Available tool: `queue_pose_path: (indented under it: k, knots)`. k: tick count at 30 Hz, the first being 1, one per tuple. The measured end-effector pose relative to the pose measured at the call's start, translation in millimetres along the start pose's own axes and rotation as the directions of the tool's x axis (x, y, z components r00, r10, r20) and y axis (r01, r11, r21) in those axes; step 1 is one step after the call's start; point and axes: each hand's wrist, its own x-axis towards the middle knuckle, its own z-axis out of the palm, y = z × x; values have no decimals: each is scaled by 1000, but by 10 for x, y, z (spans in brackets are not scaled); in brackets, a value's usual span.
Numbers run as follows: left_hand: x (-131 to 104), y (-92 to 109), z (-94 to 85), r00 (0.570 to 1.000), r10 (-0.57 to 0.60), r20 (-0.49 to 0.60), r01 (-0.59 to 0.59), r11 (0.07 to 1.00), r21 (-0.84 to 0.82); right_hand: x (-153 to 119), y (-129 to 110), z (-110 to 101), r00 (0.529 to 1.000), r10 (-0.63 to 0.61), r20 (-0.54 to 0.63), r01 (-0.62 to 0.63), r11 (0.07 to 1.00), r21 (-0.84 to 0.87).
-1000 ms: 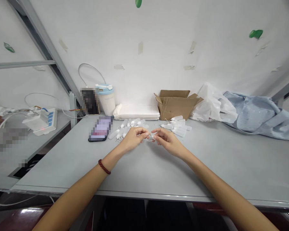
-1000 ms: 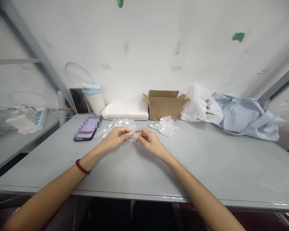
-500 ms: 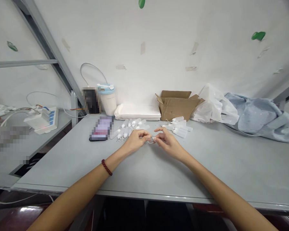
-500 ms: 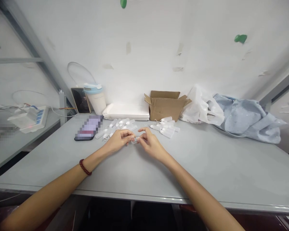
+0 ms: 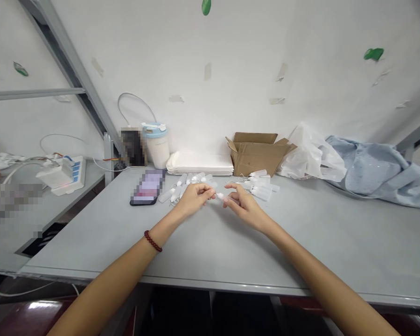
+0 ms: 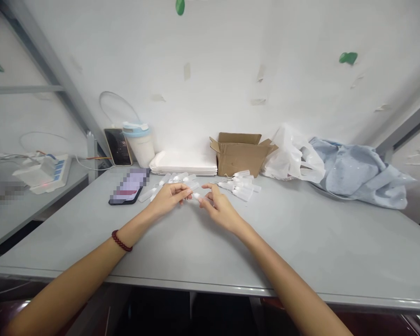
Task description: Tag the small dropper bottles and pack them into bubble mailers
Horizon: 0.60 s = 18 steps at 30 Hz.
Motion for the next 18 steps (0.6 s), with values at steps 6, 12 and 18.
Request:
queue_pose_path:
  k: [6,12,18]
  knots:
    - [2,29,-15,998,-40,-50,36,997,-75,12,2,-10,999,-32,-30,31,999,-36]
    - [-32,44,9,995,-79,-66,74,995,-72,-1,26,30,996,-57,-67,53,997,-59]
    - [-23,-59,16,997,-74,-26,71,993,-99,-41,104,132,990,-103,-94,93,990,-107]
